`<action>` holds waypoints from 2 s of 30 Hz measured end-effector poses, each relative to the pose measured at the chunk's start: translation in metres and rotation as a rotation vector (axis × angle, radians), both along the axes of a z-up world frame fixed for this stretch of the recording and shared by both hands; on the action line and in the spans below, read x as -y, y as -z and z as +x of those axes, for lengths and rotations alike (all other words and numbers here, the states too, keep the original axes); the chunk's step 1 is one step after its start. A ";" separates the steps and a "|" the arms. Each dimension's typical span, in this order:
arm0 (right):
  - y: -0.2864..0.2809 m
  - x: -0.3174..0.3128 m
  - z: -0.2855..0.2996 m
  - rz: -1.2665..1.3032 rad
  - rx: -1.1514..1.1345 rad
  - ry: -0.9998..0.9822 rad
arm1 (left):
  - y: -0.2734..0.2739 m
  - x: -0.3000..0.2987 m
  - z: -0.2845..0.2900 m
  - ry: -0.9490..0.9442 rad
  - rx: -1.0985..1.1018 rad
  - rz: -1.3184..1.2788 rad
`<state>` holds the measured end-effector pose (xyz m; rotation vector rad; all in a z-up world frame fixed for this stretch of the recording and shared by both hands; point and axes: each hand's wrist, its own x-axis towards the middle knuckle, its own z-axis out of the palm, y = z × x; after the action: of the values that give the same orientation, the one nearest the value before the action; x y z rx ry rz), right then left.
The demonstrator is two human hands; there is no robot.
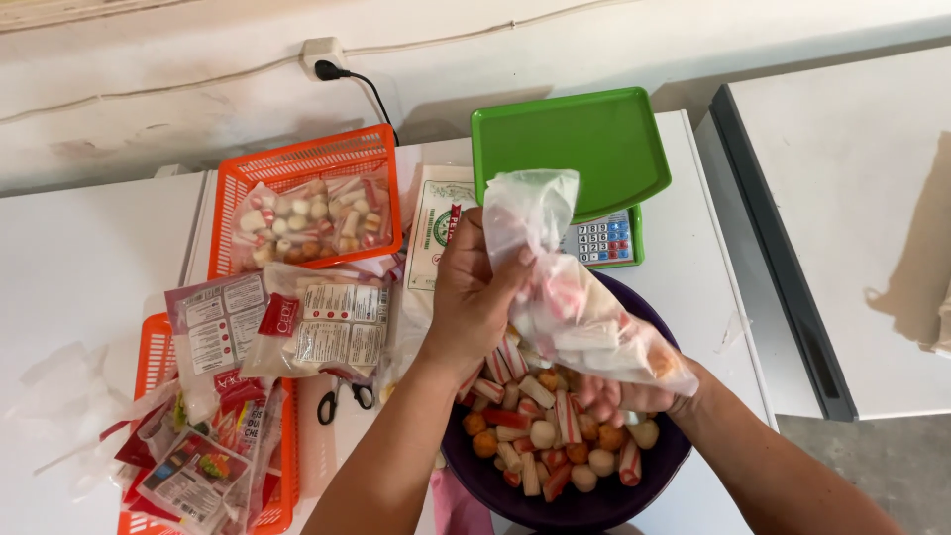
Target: Bagging various frozen fish balls and crab sticks, weighing them on a digital scale, and sealing the plastic bag with a stapler.
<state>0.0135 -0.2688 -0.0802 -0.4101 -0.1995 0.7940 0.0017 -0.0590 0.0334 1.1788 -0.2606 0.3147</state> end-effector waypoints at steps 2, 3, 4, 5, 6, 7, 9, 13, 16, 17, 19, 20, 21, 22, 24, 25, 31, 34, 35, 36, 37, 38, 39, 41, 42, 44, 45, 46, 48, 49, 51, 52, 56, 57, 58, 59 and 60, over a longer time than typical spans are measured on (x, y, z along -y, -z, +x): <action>-0.008 -0.007 -0.003 0.015 0.006 -0.018 | -0.001 0.002 0.006 -0.074 0.030 0.027; -0.012 -0.009 -0.006 0.022 0.008 -0.026 | -0.001 0.003 0.008 -0.144 0.057 0.054; -0.016 -0.012 -0.008 0.029 0.010 -0.034 | -0.005 0.003 0.006 -0.146 0.057 0.054; -0.020 -0.015 -0.011 0.037 0.013 -0.040 | -0.009 0.002 0.006 -0.190 0.004 0.111; -0.024 -0.018 -0.013 0.045 0.016 -0.047 | -0.014 0.002 0.005 -0.235 -0.049 0.168; -0.028 -0.020 -0.015 0.052 0.018 -0.052 | -0.017 0.001 0.005 -0.234 -0.049 0.168; -0.036 -0.023 -0.019 0.066 0.024 -0.062 | -0.023 0.000 0.006 -0.315 -0.233 0.296; -0.047 -0.026 -0.027 0.092 0.033 -0.079 | -0.024 -0.007 0.013 -0.333 -0.366 0.352; -0.061 -0.025 -0.034 0.104 0.054 -0.059 | -0.016 -0.015 0.022 -0.395 -0.353 0.456; -0.073 -0.026 -0.032 0.072 0.125 -0.041 | -0.016 -0.016 0.024 -0.351 -0.346 0.345; -0.069 -0.023 -0.031 0.040 0.198 -0.022 | -0.018 -0.017 0.024 -0.308 -0.336 0.233; -0.053 -0.019 -0.031 0.023 0.185 -0.038 | -0.020 -0.016 0.024 -0.293 -0.321 0.189; -0.037 -0.015 -0.031 0.005 0.169 -0.054 | -0.022 -0.015 0.023 -0.277 -0.308 0.143; -0.039 -0.016 -0.030 0.005 0.168 -0.054 | -0.022 -0.015 0.024 -0.276 -0.309 0.143; -0.041 -0.018 -0.030 0.028 0.108 -0.019 | -0.024 -0.014 0.023 -0.259 -0.241 0.120; -0.043 -0.019 -0.029 0.028 0.109 -0.021 | -0.030 -0.014 0.020 -0.262 -0.241 0.120; -0.061 -0.020 -0.020 0.106 0.061 -0.041 | -0.047 -0.013 0.007 -0.184 -0.148 0.077; -0.070 -0.019 -0.017 0.148 0.035 -0.047 | -0.052 -0.014 0.004 -0.188 -0.103 0.142; -0.073 -0.019 -0.016 0.171 0.022 -0.052 | -0.053 -0.014 0.005 -0.208 -0.074 0.186; -0.075 -0.020 -0.015 0.193 0.009 -0.058 | -0.054 -0.015 0.005 -0.227 -0.044 0.229; -0.076 -0.020 -0.015 0.193 0.008 -0.057 | -0.057 -0.016 0.002 -0.226 -0.046 0.229; -0.077 -0.019 -0.015 0.215 -0.007 -0.060 | -0.059 -0.018 0.000 -0.169 -0.034 0.241; -0.078 -0.019 -0.014 0.238 -0.017 -0.062 | -0.062 -0.019 -0.001 -0.112 -0.019 0.255; -0.045 -0.005 -0.013 0.245 -0.060 -0.083 | -0.064 -0.020 -0.001 -0.111 -0.018 0.268; -0.028 0.002 -0.013 0.253 -0.107 -0.105 | -0.064 -0.020 -0.002 -0.111 -0.019 0.280; -0.033 0.000 -0.011 0.236 -0.111 -0.095 | -0.064 -0.021 0.000 -0.112 -0.019 0.236; -0.035 0.000 -0.011 0.219 -0.121 -0.084 | -0.063 -0.021 0.000 -0.112 -0.026 0.191; -0.048 -0.005 -0.011 0.221 -0.123 -0.083 | -0.057 -0.023 0.000 -0.111 -0.028 0.192; -0.076 -0.013 -0.007 0.175 0.035 -0.051 | -0.045 -0.025 0.005 0.081 -0.007 -0.208; -0.060 -0.010 -0.006 0.174 0.032 -0.048 | -0.034 -0.019 0.008 0.083 -0.010 -0.208; -0.027 -0.004 -0.004 0.201 0.109 -0.045 | -0.013 -0.007 0.015 -0.097 0.141 -0.239; -0.028 -0.005 -0.003 0.200 0.108 -0.043 | 0.015 -0.006 0.014 -0.095 0.140 -0.240; -0.010 -0.009 0.012 0.097 0.177 -0.042 | 0.063 -0.015 0.001 0.171 0.038 -0.188; 0.001 -0.008 0.016 0.046 0.172 -0.043 | 0.062 -0.018 -0.006 0.218 -0.017 -0.058; 0.000 -0.009 0.016 0.043 0.170 -0.041 | 0.068 -0.018 -0.005 0.220 -0.018 -0.061; -0.002 -0.010 0.015 -0.035 0.173 0.027 | 0.073 -0.019 -0.006 0.191 -0.045 -0.078; -0.003 -0.012 0.013 -0.113 0.176 0.094 | 0.079 -0.020 -0.006 0.161 -0.072 -0.095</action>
<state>0.0270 -0.2570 -0.0774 -0.5925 -0.2982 0.6789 -0.0045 -0.0393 -0.0461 1.0656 -0.2735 0.1416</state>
